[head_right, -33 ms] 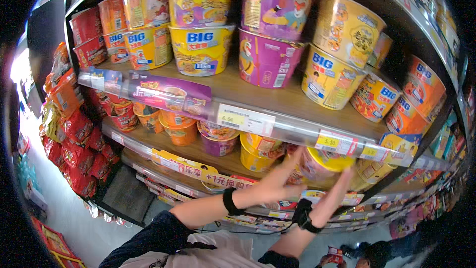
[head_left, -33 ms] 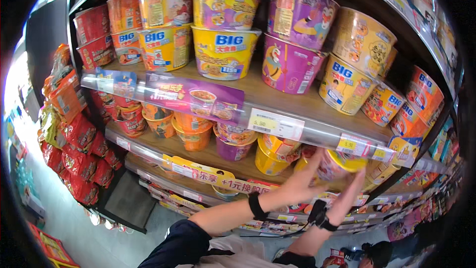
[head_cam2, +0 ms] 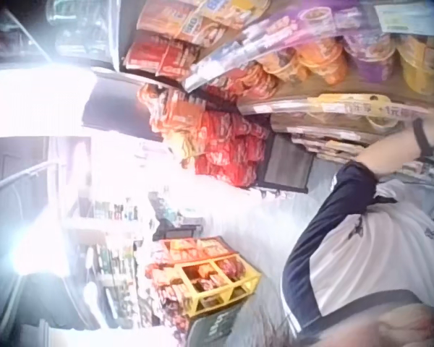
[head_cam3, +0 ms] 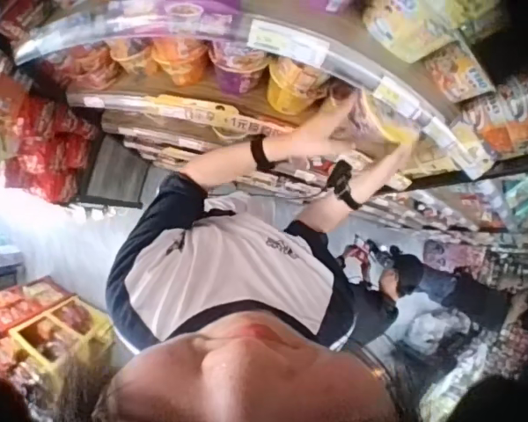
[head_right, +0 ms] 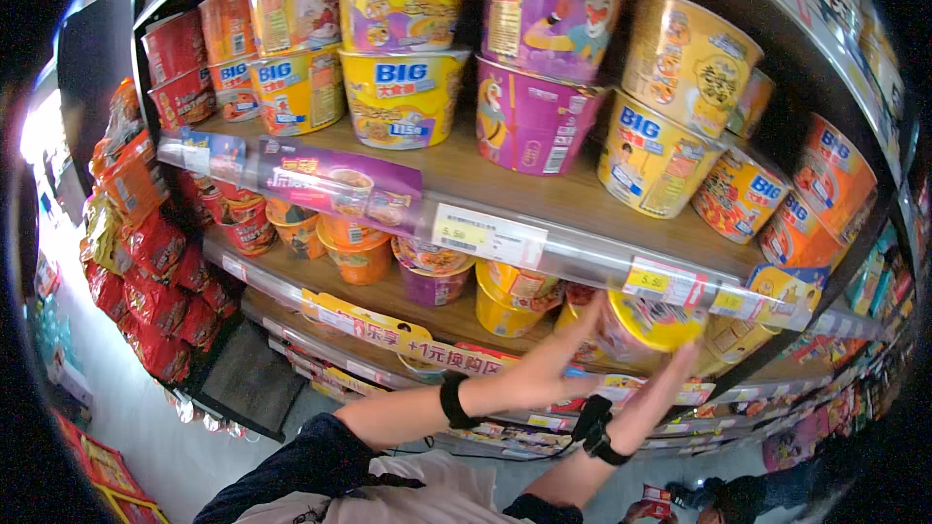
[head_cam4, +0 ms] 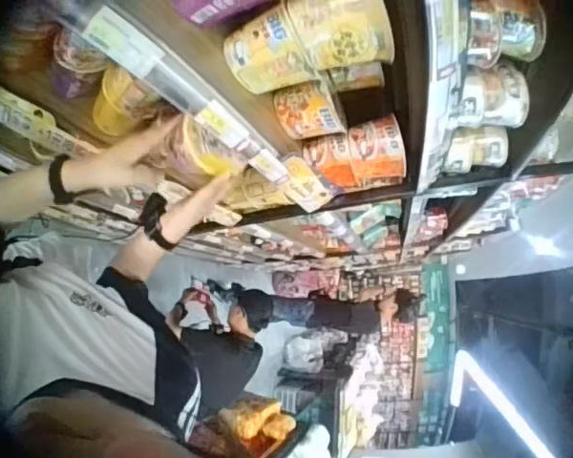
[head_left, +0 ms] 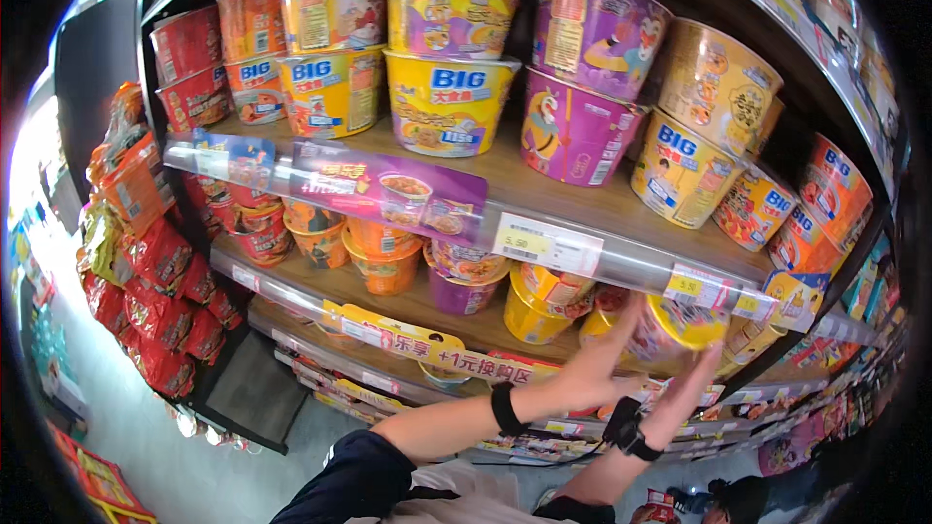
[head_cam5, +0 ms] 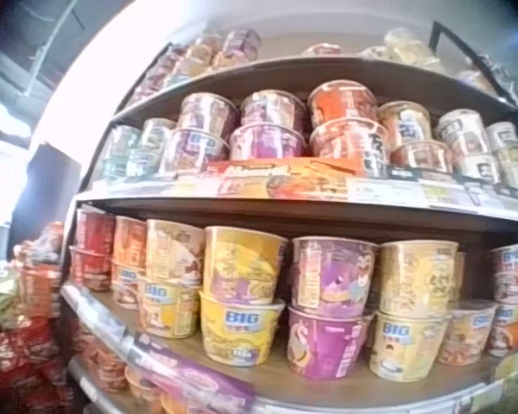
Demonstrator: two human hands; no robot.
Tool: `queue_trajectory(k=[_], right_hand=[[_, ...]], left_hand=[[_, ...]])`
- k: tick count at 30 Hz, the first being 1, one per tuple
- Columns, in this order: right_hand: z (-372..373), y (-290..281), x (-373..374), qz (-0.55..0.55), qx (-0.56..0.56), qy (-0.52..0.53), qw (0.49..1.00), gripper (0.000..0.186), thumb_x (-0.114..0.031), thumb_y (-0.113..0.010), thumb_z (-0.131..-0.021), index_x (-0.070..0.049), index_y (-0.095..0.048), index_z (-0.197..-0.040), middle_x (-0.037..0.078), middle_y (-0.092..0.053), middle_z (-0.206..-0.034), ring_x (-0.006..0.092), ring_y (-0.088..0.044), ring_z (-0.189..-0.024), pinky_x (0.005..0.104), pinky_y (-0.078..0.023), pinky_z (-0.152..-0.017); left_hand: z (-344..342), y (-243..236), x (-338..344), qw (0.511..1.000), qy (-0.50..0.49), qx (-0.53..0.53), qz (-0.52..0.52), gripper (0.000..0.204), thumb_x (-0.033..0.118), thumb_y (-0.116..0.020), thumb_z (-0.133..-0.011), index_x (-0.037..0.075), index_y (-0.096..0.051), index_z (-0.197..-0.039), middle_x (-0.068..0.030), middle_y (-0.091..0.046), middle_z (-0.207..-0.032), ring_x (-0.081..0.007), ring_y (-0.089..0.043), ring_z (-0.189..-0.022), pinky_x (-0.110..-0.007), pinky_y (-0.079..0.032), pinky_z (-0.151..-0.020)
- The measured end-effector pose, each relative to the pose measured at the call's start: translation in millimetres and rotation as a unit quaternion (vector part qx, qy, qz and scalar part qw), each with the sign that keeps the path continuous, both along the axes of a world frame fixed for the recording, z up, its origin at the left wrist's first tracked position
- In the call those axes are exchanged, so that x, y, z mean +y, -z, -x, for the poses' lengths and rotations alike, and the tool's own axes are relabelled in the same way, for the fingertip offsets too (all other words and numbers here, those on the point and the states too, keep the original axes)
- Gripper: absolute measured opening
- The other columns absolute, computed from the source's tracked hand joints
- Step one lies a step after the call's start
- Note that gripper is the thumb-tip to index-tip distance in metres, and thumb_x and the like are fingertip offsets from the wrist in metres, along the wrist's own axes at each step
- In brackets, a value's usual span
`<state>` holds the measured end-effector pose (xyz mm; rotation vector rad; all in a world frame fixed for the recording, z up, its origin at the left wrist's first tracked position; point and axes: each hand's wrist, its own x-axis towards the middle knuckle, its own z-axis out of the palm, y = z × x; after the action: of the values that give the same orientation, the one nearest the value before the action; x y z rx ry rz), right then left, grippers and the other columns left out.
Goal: Picking up various instant noodle bowls from a supermarket shelf, checking the bottom for expiration dates, and placing them back on the shelf.
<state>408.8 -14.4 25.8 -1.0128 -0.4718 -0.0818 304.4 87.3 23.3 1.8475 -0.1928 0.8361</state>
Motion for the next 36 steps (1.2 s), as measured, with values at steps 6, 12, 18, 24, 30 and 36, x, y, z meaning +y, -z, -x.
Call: queue_trajectory(k=[6,12,18,24,30,36], right_hand=[[24.3,15.8,-29.2,-0.121,0.072,0.017,0.990,0.060,-0.040,-0.044,-0.085,-0.003,-0.029,-0.130,0.015,-0.034,-0.131,0.0262,-0.037,-0.119,0.0397,-0.031,-0.097],[39.3,49.5,-48.1,-0.121,-0.153,-0.084,0.977,0.066,-0.043,-0.043,-0.075,-0.008,-0.032,-0.130,0.015,-0.035,-0.130,0.0352,-0.036,-0.118,0.0504,-0.027,-0.100],[67.2,32.3,-22.9,-0.110,-0.495,-0.053,0.860,0.027,-0.038,-0.040,-0.085,-0.017,-0.049,-0.100,0.009,-0.042,-0.124,0.0434,-0.028,-0.121,0.0612,-0.019,-0.098],[122.9,27.7,-2.5,-0.229,-0.168,-0.347,0.894,0.036,-0.011,-0.047,-0.082,-0.003,-0.050,-0.117,0.027,-0.027,-0.132,0.0403,-0.022,-0.125,0.0529,-0.023,-0.101],[136.7,29.7,8.3,-0.180,-0.113,-0.384,0.899,0.038,-0.012,-0.049,-0.081,-0.004,-0.049,-0.118,0.027,-0.025,-0.133,0.0400,-0.021,-0.126,0.0521,-0.023,-0.101],[136.5,31.3,10.9,-0.128,-0.059,-0.437,0.888,0.040,-0.013,-0.050,-0.080,-0.004,-0.048,-0.119,0.027,-0.024,-0.134,0.0397,-0.021,-0.126,0.0514,-0.022,-0.101]], left_hand=[[43.8,24.0,-47.0,0.993,0.075,-0.027,0.082,0.084,0.009,-0.059,-0.077,0.003,0.001,-0.137,-0.0153,-0.005,-0.142,-0.0249,-0.013,-0.131,-0.035,-0.018,-0.104],[95.3,21.2,-36.9,0.802,0.298,0.053,0.515,0.082,-0.008,-0.056,-0.075,0.005,-0.004,-0.137,-0.0068,-0.017,-0.140,-0.0207,-0.021,-0.128,-0.035,-0.022,-0.103],[141.2,35.7,-31.3,0.935,0.113,0.066,0.331,0.080,-0.006,-0.062,-0.072,0.004,-0.015,-0.136,-0.0096,-0.024,-0.137,-0.0179,-0.029,-0.124,-0.031,-0.026,-0.100],[178.2,25.0,-30.5,0.962,-0.146,-0.099,0.209,0.073,0.004,-0.069,-0.069,0.001,-0.028,-0.130,-0.0140,-0.024,-0.136,-0.0233,-0.027,-0.125,-0.033,-0.026,-0.100],[186.3,39.3,-39.2,0.932,-0.229,-0.261,0.098,0.073,0.004,-0.071,-0.068,0.005,-0.026,-0.126,-0.0149,-0.032,-0.124,-0.0262,-0.038,-0.116,-0.037,-0.034,-0.094],[192.7,27.9,-48.3,0.907,-0.305,-0.263,0.120,0.078,0.005,-0.074,-0.065,0.005,-0.025,-0.125,-0.0139,-0.035,-0.118,-0.0247,-0.045,-0.107,-0.036,-0.038,-0.089]])
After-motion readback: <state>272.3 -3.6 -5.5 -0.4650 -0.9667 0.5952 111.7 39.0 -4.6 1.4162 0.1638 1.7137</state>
